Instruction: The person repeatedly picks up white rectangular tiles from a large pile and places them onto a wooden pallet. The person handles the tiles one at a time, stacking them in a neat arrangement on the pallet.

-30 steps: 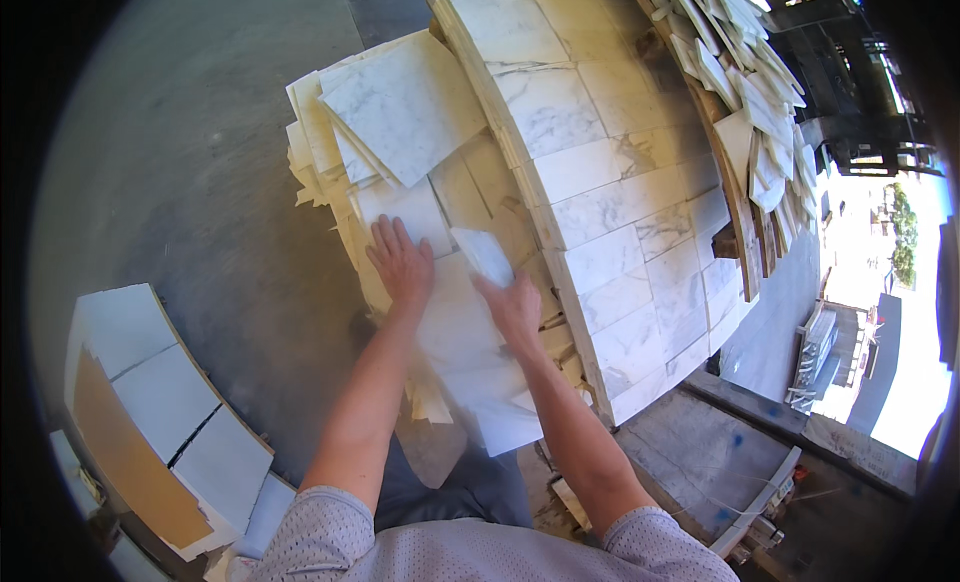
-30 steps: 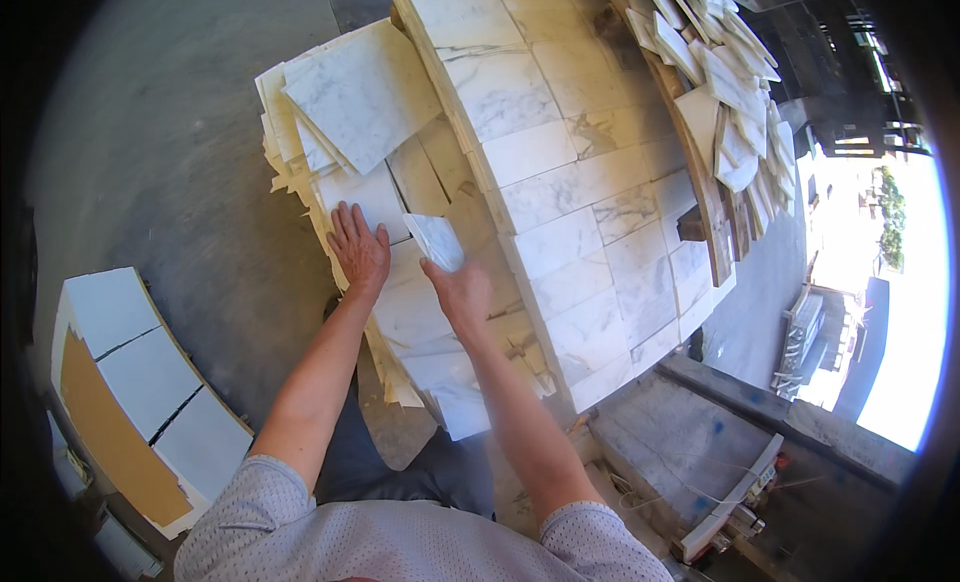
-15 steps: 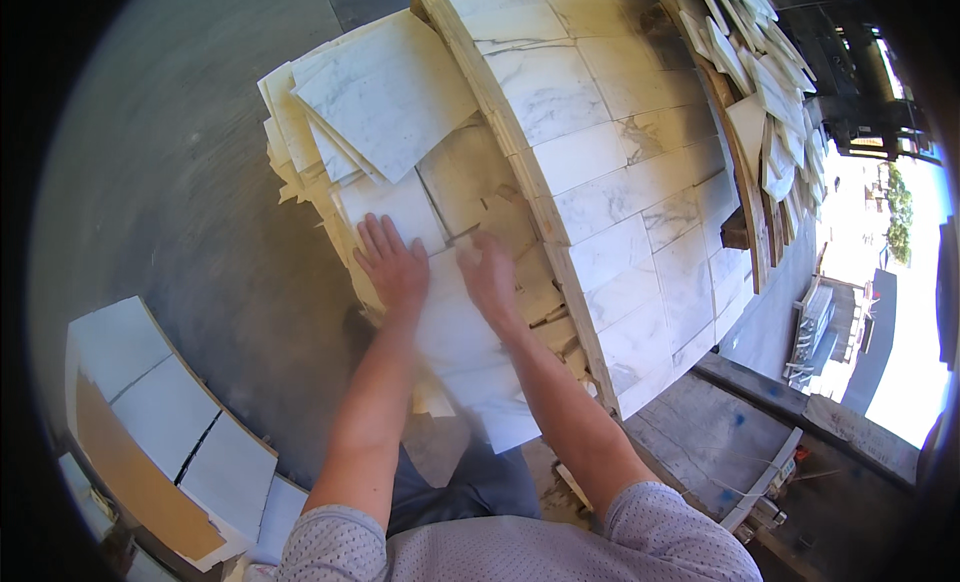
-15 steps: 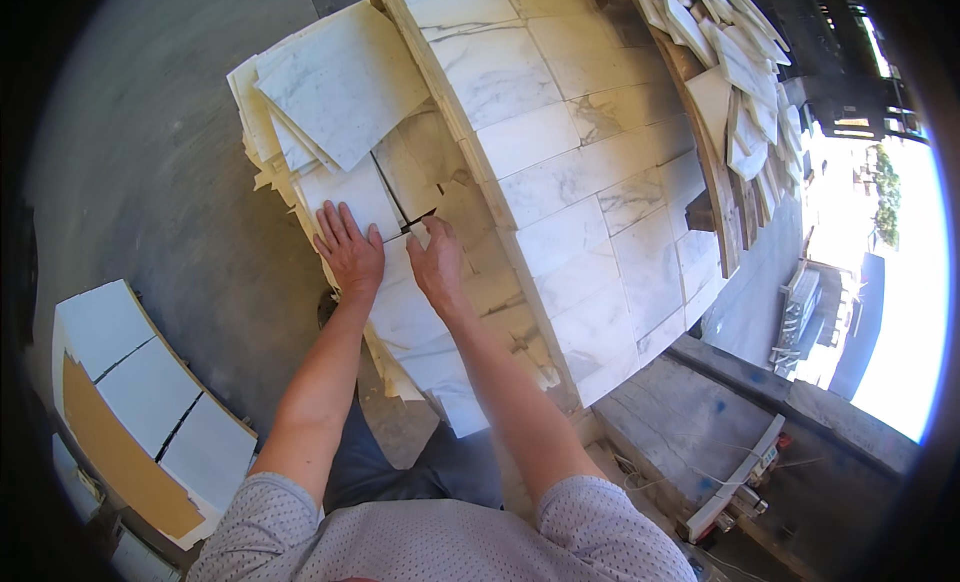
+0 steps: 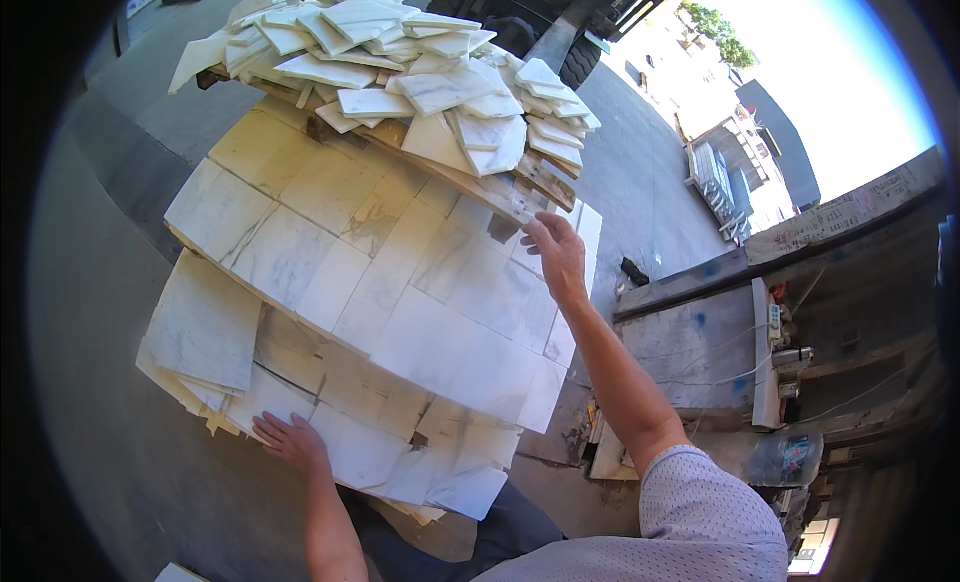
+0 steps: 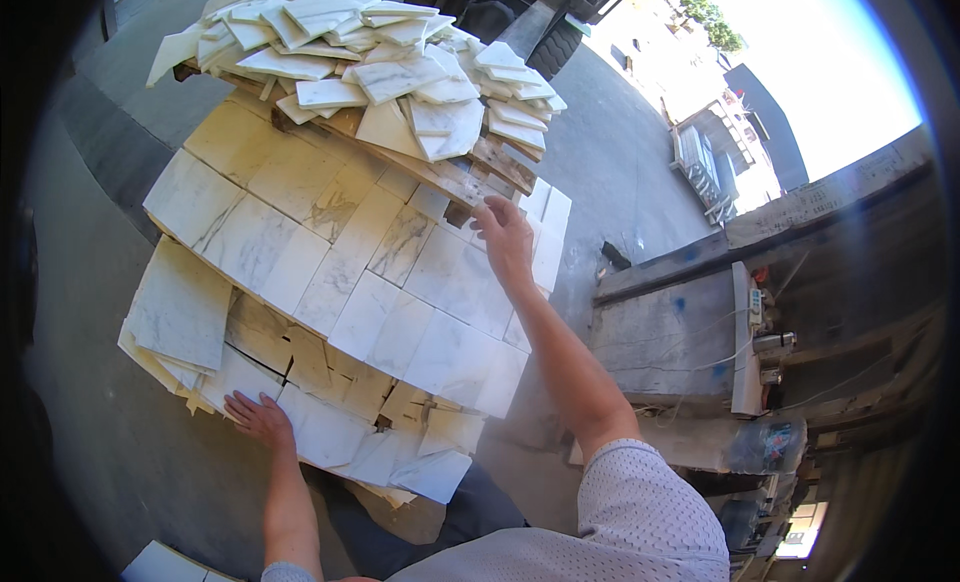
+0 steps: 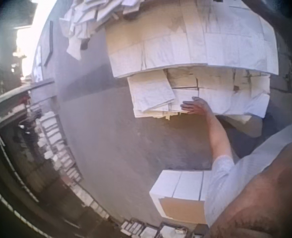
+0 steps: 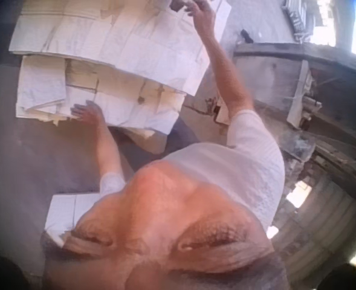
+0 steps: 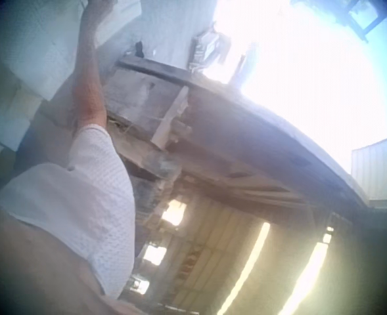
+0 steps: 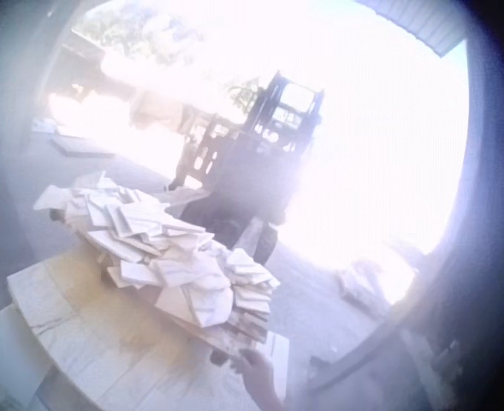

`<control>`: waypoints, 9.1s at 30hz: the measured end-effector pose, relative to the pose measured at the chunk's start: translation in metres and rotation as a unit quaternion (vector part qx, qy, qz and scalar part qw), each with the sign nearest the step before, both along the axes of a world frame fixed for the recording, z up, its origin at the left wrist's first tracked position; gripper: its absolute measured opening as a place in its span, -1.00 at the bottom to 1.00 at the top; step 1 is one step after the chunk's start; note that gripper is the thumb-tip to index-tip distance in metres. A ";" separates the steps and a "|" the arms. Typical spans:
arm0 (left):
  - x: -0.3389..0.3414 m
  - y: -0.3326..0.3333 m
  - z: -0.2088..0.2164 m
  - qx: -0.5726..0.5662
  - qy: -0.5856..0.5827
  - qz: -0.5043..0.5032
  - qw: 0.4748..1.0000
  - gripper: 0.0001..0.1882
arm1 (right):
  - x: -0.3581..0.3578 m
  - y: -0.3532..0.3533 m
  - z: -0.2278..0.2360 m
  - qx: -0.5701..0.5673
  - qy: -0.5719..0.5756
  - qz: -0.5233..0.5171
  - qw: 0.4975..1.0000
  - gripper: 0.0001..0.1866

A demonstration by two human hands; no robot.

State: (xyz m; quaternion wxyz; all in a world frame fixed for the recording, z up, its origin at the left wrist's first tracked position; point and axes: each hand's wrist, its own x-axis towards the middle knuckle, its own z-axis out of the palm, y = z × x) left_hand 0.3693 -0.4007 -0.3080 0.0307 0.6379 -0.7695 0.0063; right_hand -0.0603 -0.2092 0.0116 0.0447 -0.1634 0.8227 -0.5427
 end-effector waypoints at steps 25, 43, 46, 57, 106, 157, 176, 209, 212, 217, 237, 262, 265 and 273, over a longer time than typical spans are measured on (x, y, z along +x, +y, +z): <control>-0.003 0.002 0.014 0.033 -0.022 0.004 0.999 -0.29 | -0.196 -0.224 0.057 -0.075 -0.258 -0.035 0.963 -0.76; -0.001 -0.002 0.005 -0.011 0.089 0.005 0.996 -0.24 | 0.253 -0.040 -0.099 -0.041 -0.612 0.084 0.785 -0.62; 0.000 -0.002 0.006 -0.011 0.103 0.004 0.995 -0.25 | 0.293 -0.079 -0.160 -0.093 -0.585 0.010 0.805 -0.61; -0.001 -0.001 0.011 0.027 0.076 0.020 0.997 -0.28 | 0.268 -0.207 -0.258 0.088 -0.567 0.228 0.787 -0.69; 0.000 0.003 0.007 -0.027 0.022 -0.015 0.999 -0.29 | -0.150 -0.160 0.037 -0.095 -0.215 0.077 0.969 -0.78; 0.001 0.000 0.002 -0.028 0.010 -0.023 0.999 -0.33 | -0.094 -0.004 0.015 -0.053 -0.119 -0.030 0.991 -0.65; -0.002 0.000 0.004 -0.010 -0.030 -0.008 0.999 -0.34 | -0.180 -0.142 0.017 -0.144 -0.363 -0.081 0.917 -0.56; 0.053 0.116 0.087 0.785 0.443 0.040 0.431 -0.24 | 0.297 0.130 -0.106 0.156 -0.462 0.240 0.839 -0.16; 0.073 0.164 0.090 0.770 0.476 0.047 0.423 -0.32 | 0.314 0.121 -0.122 0.280 -0.409 0.321 0.807 -0.11; 0.108 0.191 0.066 0.774 0.469 0.094 0.415 -0.35 | 0.338 0.123 -0.128 0.235 -0.453 0.289 0.810 -0.34; 0.182 0.220 0.036 0.694 0.589 0.206 0.359 -0.46 | 0.337 0.157 -0.194 0.128 -0.373 -0.003 0.919 -0.50; 0.223 0.208 0.039 0.668 0.593 0.257 0.369 -0.47 | 0.280 0.072 -0.291 0.246 -0.338 0.060 0.907 -0.63; 0.221 0.209 0.041 0.667 0.604 0.252 0.356 -0.47 | 0.267 0.073 -0.271 0.473 -0.121 0.147 0.860 -0.61; 0.205 0.212 0.039 0.677 0.572 0.271 0.376 -0.47 | 0.336 0.111 -0.181 0.199 -0.557 0.331 0.735 -0.48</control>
